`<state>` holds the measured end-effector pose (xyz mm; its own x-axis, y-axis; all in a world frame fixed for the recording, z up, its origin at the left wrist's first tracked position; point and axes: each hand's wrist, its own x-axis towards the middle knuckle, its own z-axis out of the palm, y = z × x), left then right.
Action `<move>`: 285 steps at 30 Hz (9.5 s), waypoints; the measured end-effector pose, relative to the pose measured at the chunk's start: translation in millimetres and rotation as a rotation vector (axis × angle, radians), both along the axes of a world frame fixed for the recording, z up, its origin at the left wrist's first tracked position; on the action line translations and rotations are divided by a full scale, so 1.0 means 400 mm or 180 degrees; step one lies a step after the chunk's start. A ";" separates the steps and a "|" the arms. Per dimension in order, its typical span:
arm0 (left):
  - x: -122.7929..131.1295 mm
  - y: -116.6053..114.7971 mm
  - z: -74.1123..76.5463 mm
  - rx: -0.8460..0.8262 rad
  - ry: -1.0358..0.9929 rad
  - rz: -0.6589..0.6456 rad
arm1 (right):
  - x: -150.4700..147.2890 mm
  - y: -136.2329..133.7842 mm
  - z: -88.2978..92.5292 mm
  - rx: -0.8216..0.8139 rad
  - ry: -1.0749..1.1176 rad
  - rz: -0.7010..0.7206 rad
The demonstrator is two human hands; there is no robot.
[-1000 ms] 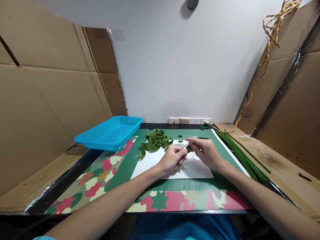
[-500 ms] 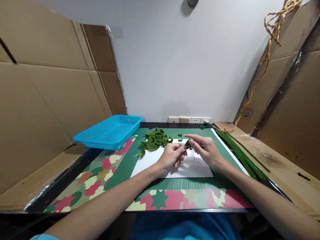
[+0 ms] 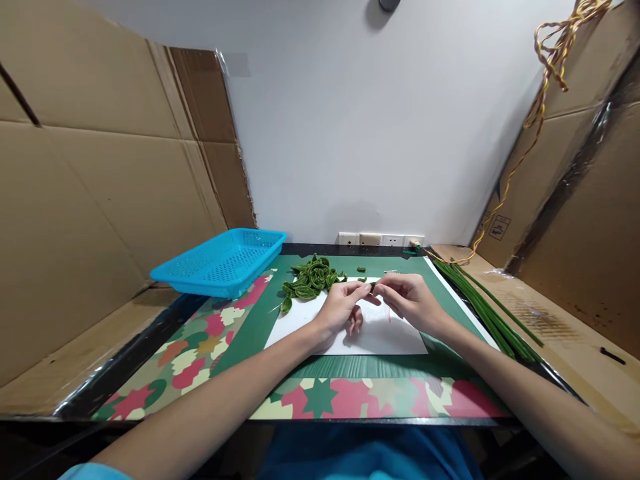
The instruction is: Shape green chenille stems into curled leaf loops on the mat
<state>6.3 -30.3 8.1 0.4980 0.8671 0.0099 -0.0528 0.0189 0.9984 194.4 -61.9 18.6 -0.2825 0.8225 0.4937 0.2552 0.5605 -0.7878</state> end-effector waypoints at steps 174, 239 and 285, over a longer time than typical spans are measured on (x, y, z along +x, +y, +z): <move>-0.004 0.012 0.018 0.0170 0.0015 0.0252 | 0.009 0.077 -0.042 -0.1190 0.1278 0.0320; 0.005 -0.018 0.017 0.0517 0.0098 -0.0344 | 0.046 0.045 -0.035 0.1659 -0.1019 -0.0773; 0.003 -0.002 -0.010 0.1296 0.0752 0.0291 | 0.032 0.034 -0.025 0.0646 -0.2416 -0.1292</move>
